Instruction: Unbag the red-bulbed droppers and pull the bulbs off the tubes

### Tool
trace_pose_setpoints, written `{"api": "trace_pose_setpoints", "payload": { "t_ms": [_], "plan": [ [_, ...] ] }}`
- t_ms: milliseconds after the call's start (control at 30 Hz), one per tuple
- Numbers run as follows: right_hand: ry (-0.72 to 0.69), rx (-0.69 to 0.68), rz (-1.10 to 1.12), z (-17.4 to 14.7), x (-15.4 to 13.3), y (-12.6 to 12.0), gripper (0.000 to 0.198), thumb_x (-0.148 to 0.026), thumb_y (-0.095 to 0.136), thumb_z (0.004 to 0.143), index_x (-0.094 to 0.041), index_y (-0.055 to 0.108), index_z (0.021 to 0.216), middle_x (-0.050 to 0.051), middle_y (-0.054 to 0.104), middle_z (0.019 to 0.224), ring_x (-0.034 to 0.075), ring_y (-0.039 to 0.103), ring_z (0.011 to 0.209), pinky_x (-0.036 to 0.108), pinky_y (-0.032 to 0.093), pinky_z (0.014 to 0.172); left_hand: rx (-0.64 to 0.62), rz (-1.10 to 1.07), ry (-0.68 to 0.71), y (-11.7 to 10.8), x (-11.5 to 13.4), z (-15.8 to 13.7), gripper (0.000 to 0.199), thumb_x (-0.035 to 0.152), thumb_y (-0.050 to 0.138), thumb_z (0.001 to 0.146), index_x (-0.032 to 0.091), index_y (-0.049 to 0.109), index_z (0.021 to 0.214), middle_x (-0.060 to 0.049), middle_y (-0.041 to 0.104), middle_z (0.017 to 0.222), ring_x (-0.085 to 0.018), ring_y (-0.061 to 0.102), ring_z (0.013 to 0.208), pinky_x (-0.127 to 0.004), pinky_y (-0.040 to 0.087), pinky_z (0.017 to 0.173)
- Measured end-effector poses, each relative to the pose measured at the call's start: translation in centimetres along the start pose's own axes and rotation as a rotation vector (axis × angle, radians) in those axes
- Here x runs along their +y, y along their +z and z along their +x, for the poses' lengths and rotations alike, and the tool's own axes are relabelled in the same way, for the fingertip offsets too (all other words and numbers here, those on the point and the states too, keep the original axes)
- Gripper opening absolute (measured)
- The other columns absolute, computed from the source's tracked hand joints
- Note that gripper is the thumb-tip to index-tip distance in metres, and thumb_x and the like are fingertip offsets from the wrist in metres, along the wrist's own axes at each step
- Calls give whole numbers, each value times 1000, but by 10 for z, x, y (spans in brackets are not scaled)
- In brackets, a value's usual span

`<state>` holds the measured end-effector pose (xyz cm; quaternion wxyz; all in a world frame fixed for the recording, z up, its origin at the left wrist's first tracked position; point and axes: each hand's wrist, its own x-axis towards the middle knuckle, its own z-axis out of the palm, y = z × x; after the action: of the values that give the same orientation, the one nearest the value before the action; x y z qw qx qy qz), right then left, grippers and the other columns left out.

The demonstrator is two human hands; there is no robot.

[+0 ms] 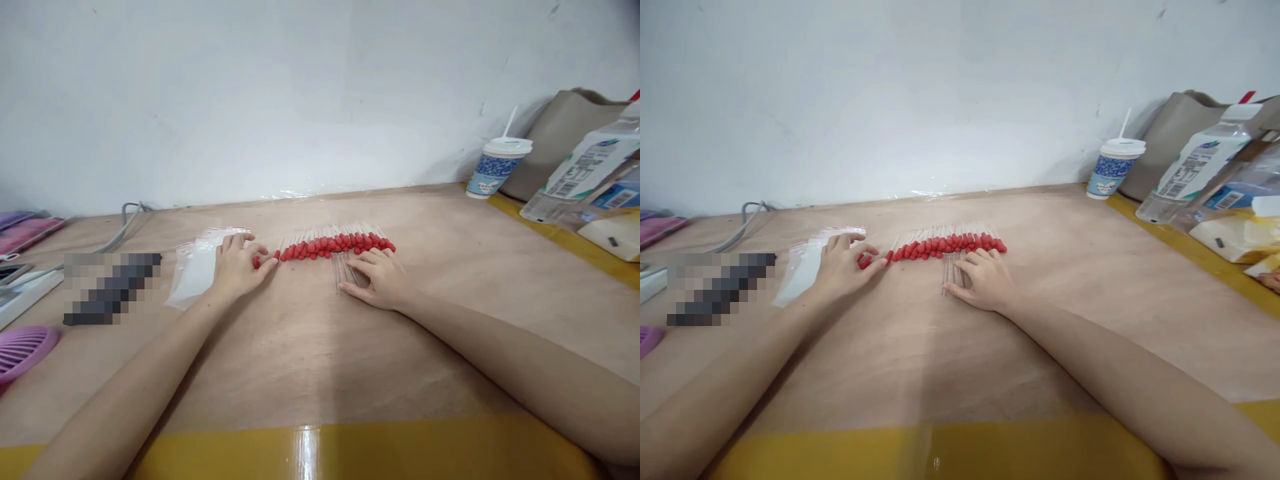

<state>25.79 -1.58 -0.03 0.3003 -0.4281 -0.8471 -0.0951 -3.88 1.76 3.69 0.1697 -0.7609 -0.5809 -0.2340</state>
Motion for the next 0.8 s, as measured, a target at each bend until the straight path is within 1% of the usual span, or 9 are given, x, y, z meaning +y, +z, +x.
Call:
{"api": "trace_pose_setpoints", "payload": {
  "t_ms": [133,233,400,467,533,600,667,733,800],
  "plan": [
    [-7,-25,2,0,-1,-1,50,-60,48,77,-18,64,98,8,63,92,20,52,83,34,32,75,-12,17,32,10,7,-5,27,46,58,73,21,67,75,-13,50,113,-34,40,110,-50,36,86],
    [-6,-40,-2,0,-2,-2,52,-62,46,78,-18,64,100,9,63,93,21,51,84,35,32,75,6,-1,17,13,8,-6,25,42,58,74,20,66,70,-12,51,113,-33,40,109,-50,36,85],
    [16,-27,12,-1,-1,-2,52,-60,47,78,-18,62,103,8,62,95,21,52,85,36,35,76,111,-106,-118,17,11,-7,21,38,58,74,19,66,74,-11,54,106,-31,42,108,-48,36,87],
    [32,24,39,-2,0,-1,46,-55,48,80,-18,62,103,8,62,93,21,53,85,37,37,78,172,-153,-187,16,12,-7,19,37,59,74,19,66,74,-10,55,104,-30,44,106,-48,36,88],
    [59,108,83,-3,3,0,39,-48,50,82,-18,60,103,8,61,93,21,54,87,38,40,79,267,-194,-216,14,14,-8,18,36,59,74,19,65,74,-9,55,104,-28,45,104,-46,36,89],
    [84,204,132,-4,6,-1,36,-41,50,83,-18,57,109,10,59,98,22,54,92,38,43,81,358,-233,-160,9,18,-11,15,33,59,75,19,64,76,-9,55,101,-26,47,103,-44,36,90],
    [85,285,152,-6,8,-4,40,-38,51,83,-18,51,118,12,55,109,23,52,101,39,44,86,381,-281,-13,5,27,-15,13,31,59,76,19,63,79,-7,57,96,-23,50,99,-43,36,90],
    [42,320,130,-7,9,-8,50,-38,52,82,-17,44,126,14,51,119,25,49,110,40,42,92,316,-336,135,1,38,-21,11,29,59,77,20,63,81,-6,58,93,-21,53,94,-41,36,89],
    [-33,295,89,-8,9,-12,58,-41,54,80,-17,40,131,15,48,126,26,46,115,42,39,96,213,-389,231,0,51,-27,9,29,59,79,21,62,83,-4,60,94,-19,54,92,-39,37,86]
  ]
}}
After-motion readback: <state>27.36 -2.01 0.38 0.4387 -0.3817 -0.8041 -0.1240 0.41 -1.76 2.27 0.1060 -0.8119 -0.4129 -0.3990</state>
